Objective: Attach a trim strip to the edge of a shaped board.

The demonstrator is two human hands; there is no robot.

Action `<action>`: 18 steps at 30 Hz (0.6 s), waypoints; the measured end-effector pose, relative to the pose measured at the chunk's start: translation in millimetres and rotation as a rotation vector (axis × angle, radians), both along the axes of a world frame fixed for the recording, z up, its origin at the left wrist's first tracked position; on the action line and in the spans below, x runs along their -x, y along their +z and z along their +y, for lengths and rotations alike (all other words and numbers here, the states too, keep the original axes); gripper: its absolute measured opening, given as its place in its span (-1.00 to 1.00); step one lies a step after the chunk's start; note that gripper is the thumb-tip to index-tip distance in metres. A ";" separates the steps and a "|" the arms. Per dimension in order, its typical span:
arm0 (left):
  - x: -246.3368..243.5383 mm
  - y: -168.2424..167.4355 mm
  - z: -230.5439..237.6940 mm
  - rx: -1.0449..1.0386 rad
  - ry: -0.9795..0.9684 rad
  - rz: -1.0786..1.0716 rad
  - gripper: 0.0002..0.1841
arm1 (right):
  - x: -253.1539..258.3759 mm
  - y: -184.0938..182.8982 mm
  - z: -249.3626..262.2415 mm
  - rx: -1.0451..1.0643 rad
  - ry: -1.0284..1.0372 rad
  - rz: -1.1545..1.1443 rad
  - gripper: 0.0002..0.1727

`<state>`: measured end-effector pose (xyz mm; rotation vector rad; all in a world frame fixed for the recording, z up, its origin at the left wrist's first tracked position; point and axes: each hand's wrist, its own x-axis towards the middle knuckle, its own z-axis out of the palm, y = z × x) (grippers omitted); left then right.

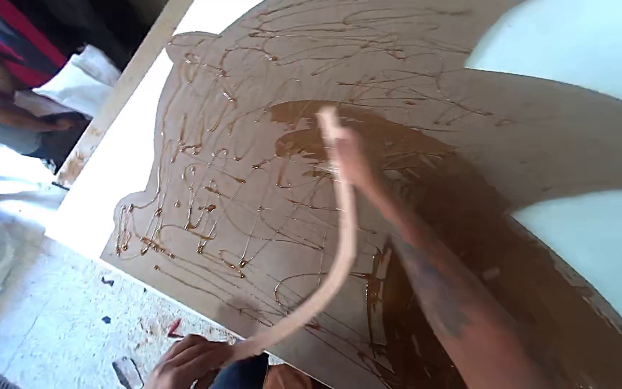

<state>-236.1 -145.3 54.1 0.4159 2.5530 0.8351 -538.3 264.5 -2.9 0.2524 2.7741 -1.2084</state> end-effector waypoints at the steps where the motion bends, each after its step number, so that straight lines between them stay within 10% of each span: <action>1: -0.9 -5.9 3.1 -0.055 -0.047 -0.008 -0.80 | -36.2 2.9 43.7 -0.025 -0.123 -0.034 -0.51; 5: 13.4 -33.8 33.1 -0.185 -0.280 -0.052 -0.79 | -227.1 8.6 174.9 -0.443 -0.566 -0.242 -0.47; 10: 20.6 -81.6 24.3 -0.226 -0.500 0.017 -0.80 | -386.5 -31.4 151.6 -0.617 -0.839 -0.488 -0.50; 18: 112.5 -100.1 -111.6 -0.209 -0.316 0.171 -0.73 | -208.0 -50.2 22.2 -0.598 -0.908 -0.309 -0.52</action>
